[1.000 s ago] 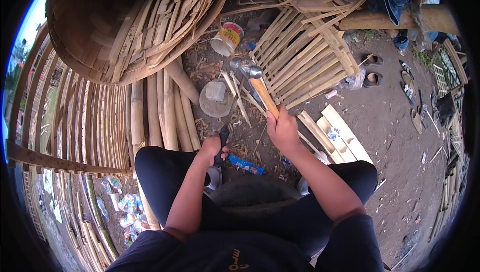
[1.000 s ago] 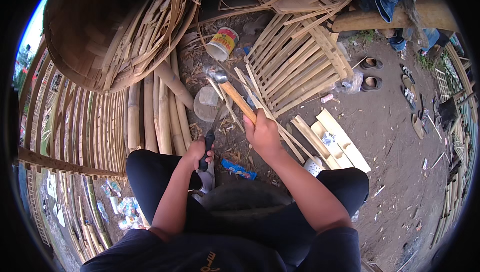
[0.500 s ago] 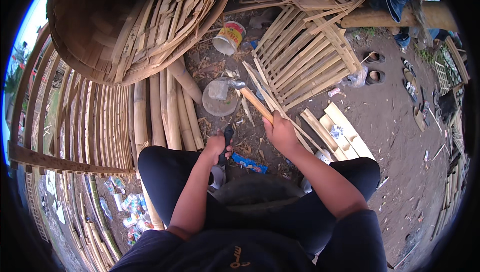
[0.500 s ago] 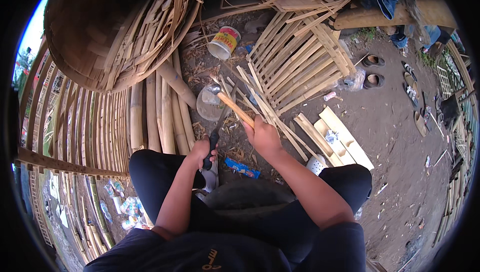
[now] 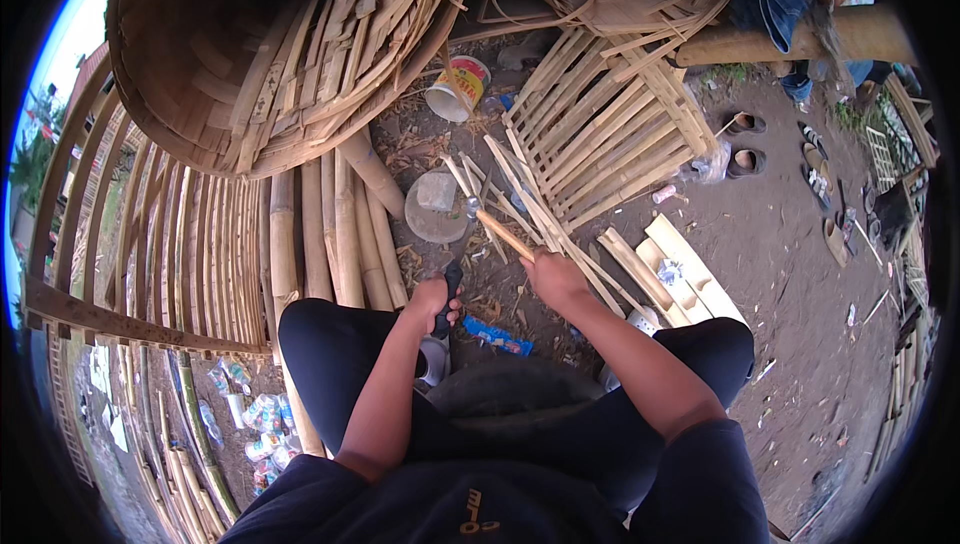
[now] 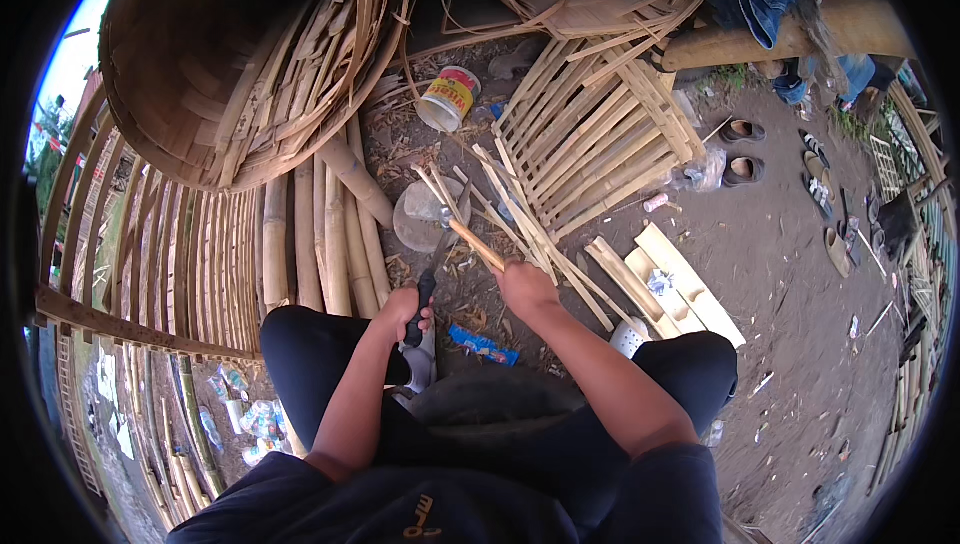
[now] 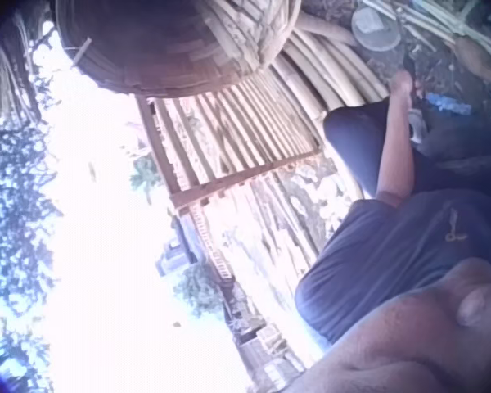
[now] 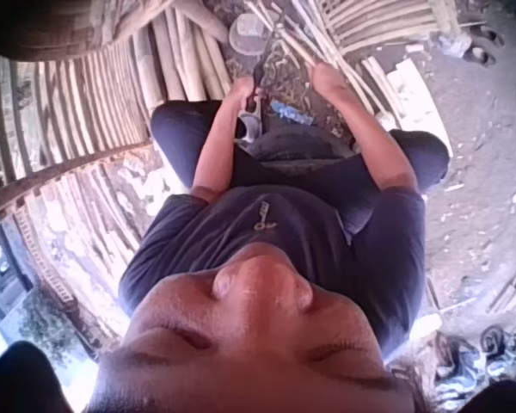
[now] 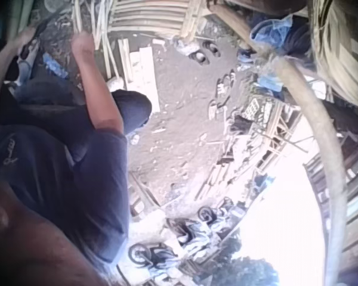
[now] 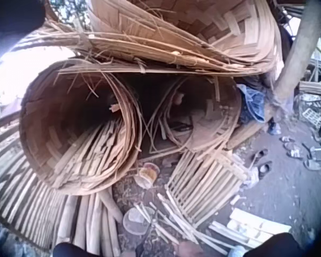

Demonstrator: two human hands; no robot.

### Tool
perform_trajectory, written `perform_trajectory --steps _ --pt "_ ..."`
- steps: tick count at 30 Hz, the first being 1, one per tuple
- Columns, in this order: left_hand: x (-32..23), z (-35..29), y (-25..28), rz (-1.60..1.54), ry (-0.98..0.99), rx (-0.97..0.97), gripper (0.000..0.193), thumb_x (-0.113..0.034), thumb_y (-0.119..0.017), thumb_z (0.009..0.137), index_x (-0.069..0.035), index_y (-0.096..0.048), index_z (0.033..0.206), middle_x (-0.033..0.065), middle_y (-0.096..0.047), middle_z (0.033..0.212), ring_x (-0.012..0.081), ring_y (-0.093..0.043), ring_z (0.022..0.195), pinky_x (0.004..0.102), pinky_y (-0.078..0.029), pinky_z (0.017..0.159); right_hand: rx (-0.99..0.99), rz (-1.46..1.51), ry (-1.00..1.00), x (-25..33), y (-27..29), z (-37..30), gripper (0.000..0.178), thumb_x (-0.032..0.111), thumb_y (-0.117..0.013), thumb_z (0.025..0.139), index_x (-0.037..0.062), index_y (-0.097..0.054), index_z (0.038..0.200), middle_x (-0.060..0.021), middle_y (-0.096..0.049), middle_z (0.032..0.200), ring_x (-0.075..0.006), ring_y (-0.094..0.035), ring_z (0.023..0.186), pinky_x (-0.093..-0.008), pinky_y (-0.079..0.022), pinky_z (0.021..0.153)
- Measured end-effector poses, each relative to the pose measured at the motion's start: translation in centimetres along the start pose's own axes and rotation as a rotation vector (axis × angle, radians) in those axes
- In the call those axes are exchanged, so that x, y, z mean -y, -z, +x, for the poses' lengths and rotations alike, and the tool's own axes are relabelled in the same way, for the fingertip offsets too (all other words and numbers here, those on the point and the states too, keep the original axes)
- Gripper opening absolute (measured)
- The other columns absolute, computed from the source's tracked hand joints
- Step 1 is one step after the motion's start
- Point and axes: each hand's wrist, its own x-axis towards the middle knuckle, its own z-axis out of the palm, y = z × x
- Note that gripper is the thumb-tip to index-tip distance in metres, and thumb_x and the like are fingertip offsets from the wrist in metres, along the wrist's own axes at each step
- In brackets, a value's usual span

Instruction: The person uses a hammer and a knife to assemble and trim components of bamboo furniture. The person hammers small wooden pegs into bamboo slats and uses a knife to shave and fit bamboo pieces together while working in an outdoor workshop area.

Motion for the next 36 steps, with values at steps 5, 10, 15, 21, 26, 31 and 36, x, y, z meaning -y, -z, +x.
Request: perform_trajectory --steps 5,10,15,21,26,31,36 --pt "-0.3 -0.6 1.4 -0.01 0.03 -0.051 0.036 -0.033 -0.022 0.096 -0.01 -0.045 0.08 -0.0004 -0.04 0.052 0.0164 -0.036 0.038 0.0345 -0.034 0.043 -0.033 0.017 -0.029 1.0 2.0 0.6 0.039 0.034 -0.051 0.094 -0.0027 -0.054 0.081 -0.0245 -0.061 0.064 -0.0433 -0.061 0.059 -0.0497 -0.051 0.056" --pt "0.2 -0.3 0.5 0.03 -0.015 -0.001 0.034 -0.029 -0.024 0.096 -0.007 -0.045 0.081 0.0021 -0.041 0.053 0.0168 -0.036 0.039 0.0348 -0.035 0.041 -0.304 0.237 0.146 4.6 5.7 0.4 0.033 0.028 -0.055 0.093 -0.0031 -0.051 0.085 -0.0241 -0.059 0.062 -0.0431 -0.061 0.057 -0.0485 -0.05 0.054" --pt "2.1 2.7 1.3 0.138 -0.065 0.059 0.032 -0.024 -0.027 0.097 -0.003 -0.044 0.081 0.0055 -0.042 0.055 0.0178 -0.04 0.04 0.0327 -0.035 0.036 -0.013 -0.007 0.068 -0.9 -2.4 -1.7 0.033 0.029 -0.055 0.093 -0.0031 -0.052 0.085 -0.0246 -0.058 0.059 -0.0424 -0.061 0.057 -0.0472 -0.05 0.052" --pt "2.2 1.5 0.2 0.075 -0.062 0.012 0.028 -0.019 -0.031 0.094 0.0 -0.049 0.085 0.0074 -0.047 0.055 0.021 -0.043 0.037 0.0364 -0.035 0.036 -0.289 0.137 0.162 4.7 4.8 0.3 0.031 0.029 -0.052 0.095 -0.0012 -0.051 0.089 -0.0217 -0.06 0.062 -0.0381 -0.062 0.057 -0.046 -0.049 0.049" --pt "2.1 2.6 0.6 0.066 -0.039 0.053 0.028 -0.021 -0.03 0.094 -0.002 -0.048 0.084 0.0066 -0.046 0.055 0.0196 -0.042 0.038 0.0361 -0.035 0.037 -0.311 0.222 0.095 0.6 0.4 -1.7 0.034 0.032 -0.049 0.096 -0.0015 -0.052 0.091 -0.0217 -0.062 0.066 -0.0396 -0.062 0.058 -0.0465 -0.05 0.051" --pt "2.9 1.2 -0.1 0.242 -0.026 -0.007 0.028 -0.024 -0.028 0.095 -0.007 -0.046 0.083 0.003 -0.043 0.054 0.0167 -0.038 0.039 0.0329 -0.034 0.04 0.064 -0.025 -0.051 1.3 -1.2 -2.7 0.036 0.033 -0.05 0.095 -0.0023 -0.052 0.091 -0.0232 -0.062 0.068 -0.0427 -0.063 0.064 -0.048 -0.052 0.056" --pt "2.7 1.5 0.7 0.061 0.014 0.009 0.035 -0.029 -0.021 0.096 -0.008 -0.045 0.082 0.0018 -0.04 0.052 0.0161 -0.036 0.039 0.0346 -0.034 0.041 -0.345 0.242 0.205 4.3 3.5 -1.4 0.028 0.025 -0.054 0.093 -0.0024 -0.049 0.088 -0.023 -0.057 0.059 -0.0411 -0.061 0.058 -0.0482 -0.047 0.049"
